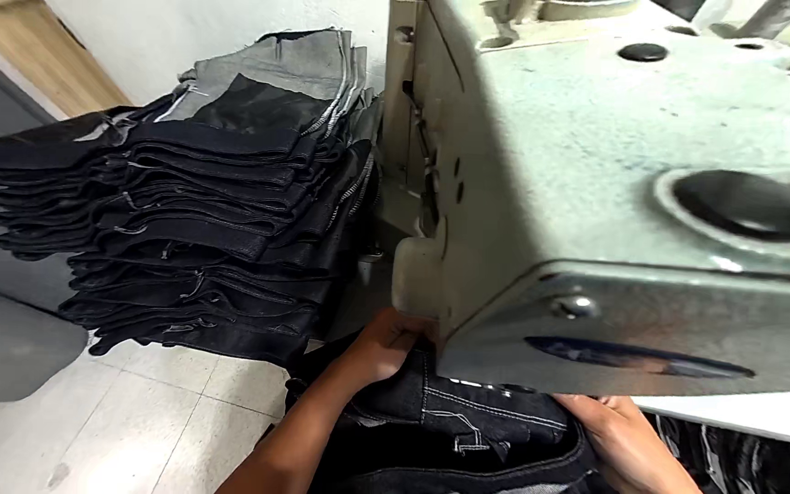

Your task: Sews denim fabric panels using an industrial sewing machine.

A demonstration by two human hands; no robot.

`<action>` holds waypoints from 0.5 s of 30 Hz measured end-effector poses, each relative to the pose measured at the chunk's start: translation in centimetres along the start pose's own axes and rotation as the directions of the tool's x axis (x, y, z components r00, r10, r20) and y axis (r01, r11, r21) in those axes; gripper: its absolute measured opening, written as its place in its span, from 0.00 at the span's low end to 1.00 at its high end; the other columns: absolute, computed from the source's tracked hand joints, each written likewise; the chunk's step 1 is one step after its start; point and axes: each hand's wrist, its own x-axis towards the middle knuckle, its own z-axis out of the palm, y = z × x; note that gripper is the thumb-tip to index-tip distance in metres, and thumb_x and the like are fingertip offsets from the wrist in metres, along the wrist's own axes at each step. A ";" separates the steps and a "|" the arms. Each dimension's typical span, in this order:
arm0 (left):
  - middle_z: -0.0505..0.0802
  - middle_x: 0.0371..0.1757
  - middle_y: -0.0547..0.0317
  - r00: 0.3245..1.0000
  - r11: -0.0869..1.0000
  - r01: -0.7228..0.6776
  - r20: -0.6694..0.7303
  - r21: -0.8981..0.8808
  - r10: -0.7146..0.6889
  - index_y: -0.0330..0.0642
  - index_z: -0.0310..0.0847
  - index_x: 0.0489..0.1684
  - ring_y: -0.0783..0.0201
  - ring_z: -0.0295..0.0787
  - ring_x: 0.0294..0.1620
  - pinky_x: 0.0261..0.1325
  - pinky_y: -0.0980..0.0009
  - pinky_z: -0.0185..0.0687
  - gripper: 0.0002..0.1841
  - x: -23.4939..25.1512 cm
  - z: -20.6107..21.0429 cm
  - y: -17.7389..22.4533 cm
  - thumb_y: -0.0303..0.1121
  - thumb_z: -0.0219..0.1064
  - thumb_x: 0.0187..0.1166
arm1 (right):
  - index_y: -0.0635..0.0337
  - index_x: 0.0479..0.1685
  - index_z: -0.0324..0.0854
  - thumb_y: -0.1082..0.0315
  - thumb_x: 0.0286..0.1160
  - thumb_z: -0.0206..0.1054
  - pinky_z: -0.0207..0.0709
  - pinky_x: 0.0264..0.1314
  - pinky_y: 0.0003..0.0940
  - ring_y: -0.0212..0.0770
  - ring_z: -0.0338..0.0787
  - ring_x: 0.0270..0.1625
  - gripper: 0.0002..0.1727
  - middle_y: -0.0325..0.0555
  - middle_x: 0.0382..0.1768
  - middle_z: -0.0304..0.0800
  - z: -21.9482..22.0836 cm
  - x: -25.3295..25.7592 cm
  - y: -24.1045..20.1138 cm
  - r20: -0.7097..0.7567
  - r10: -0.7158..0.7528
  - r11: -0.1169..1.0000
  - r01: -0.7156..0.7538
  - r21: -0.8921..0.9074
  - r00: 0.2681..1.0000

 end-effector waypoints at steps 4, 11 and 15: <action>0.93 0.41 0.49 1.000 1.000 0.013 0.016 -0.024 -0.013 0.27 0.90 0.38 0.69 0.87 0.47 0.60 0.70 0.81 0.10 0.2 -0.2 0.3 0.17 0.61 0.79 | 0.48 0.47 0.81 0.79 0.71 0.63 0.88 0.51 0.20 0.20 0.93 0.42 0.14 0.22 0.37 0.95 -0.5 0.0 -0.2 0.031 0.001 0.999 0.000 -0.034 1.000; 0.93 0.55 0.54 0.935 0.874 -0.177 -0.200 0.453 0.293 0.49 0.96 0.39 0.63 0.91 0.58 0.61 0.64 0.89 0.09 -3.8 -1.6 0.3 0.28 0.66 0.76 | 0.80 0.73 0.56 0.59 0.71 0.73 0.82 0.65 0.26 0.23 0.86 0.59 0.41 0.46 0.58 0.84 -3.1 -2.4 -1.9 0.194 -0.150 0.839 0.228 -0.494 0.970; 0.95 0.42 0.54 0.980 0.943 -0.195 0.100 0.268 0.174 0.42 0.94 0.46 0.65 0.93 0.44 0.51 0.67 0.89 0.10 -10.3 -2.7 -0.4 0.37 0.69 0.80 | 0.86 0.84 0.40 0.56 0.71 0.76 0.80 0.71 0.39 0.43 0.80 0.74 0.56 0.74 0.75 0.70 -3.8 -6.3 -0.9 0.128 -0.112 0.855 0.161 -0.493 0.985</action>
